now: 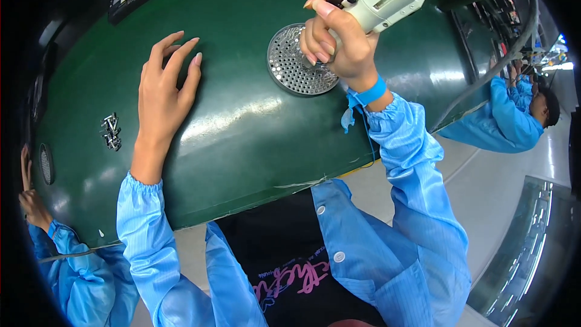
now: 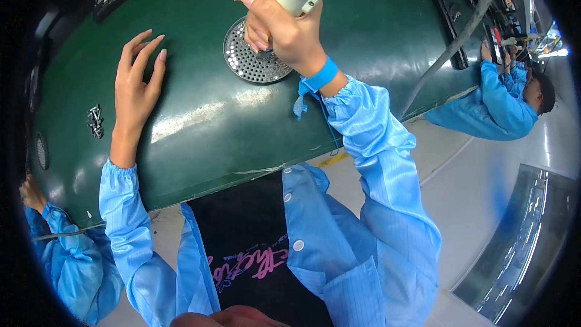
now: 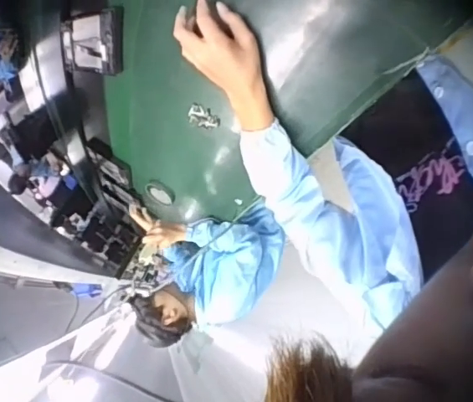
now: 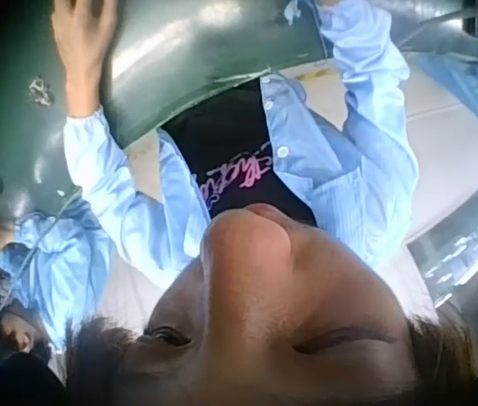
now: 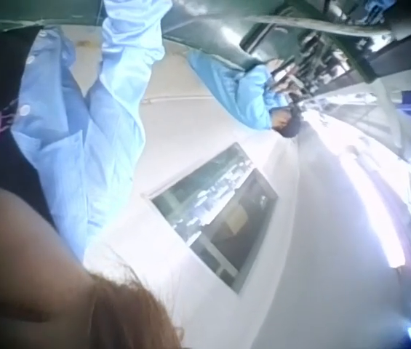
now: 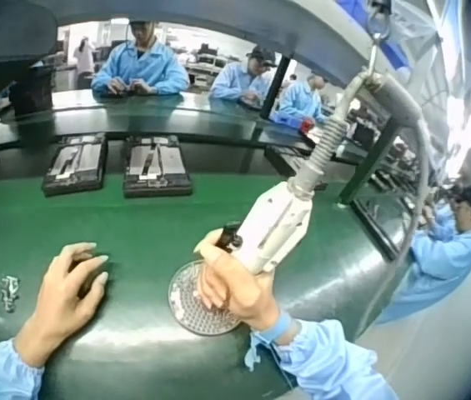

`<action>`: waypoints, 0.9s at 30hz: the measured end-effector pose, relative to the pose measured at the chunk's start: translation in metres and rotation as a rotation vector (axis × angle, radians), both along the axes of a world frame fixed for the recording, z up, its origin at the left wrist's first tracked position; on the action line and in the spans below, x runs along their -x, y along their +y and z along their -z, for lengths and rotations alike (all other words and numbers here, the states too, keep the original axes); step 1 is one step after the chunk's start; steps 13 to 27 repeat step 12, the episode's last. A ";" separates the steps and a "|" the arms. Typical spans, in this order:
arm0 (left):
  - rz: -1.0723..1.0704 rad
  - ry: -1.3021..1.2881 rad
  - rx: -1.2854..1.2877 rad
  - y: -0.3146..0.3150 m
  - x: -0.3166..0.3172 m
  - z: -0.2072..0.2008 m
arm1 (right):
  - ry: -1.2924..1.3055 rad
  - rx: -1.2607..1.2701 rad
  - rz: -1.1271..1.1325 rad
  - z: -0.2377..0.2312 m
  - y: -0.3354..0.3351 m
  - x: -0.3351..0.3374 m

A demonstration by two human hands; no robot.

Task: The person takes tablet assemblies from a conveyor line, places metal brackets onto each tablet, fastens them with screws using an electric screwdriver, and returns the assembled tablets to the conveyor line.

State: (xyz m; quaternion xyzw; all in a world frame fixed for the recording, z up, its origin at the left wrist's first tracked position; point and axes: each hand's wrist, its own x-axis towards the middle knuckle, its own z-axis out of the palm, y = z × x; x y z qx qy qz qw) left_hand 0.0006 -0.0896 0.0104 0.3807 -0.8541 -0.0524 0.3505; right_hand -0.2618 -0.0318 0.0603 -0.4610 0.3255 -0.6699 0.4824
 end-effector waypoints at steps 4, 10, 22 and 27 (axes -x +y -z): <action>0.008 -0.009 -0.040 0.003 0.001 0.001 | 0.017 -0.010 0.017 0.004 0.003 0.001; -0.003 -0.018 -0.046 0.005 0.002 0.000 | 0.028 0.004 0.029 0.003 0.007 0.002; -0.004 -0.024 -0.038 0.005 0.001 0.002 | 0.177 -0.001 0.070 0.003 0.008 0.001; -0.004 -0.024 -0.038 0.005 0.001 0.002 | 0.177 -0.001 0.070 0.003 0.008 0.001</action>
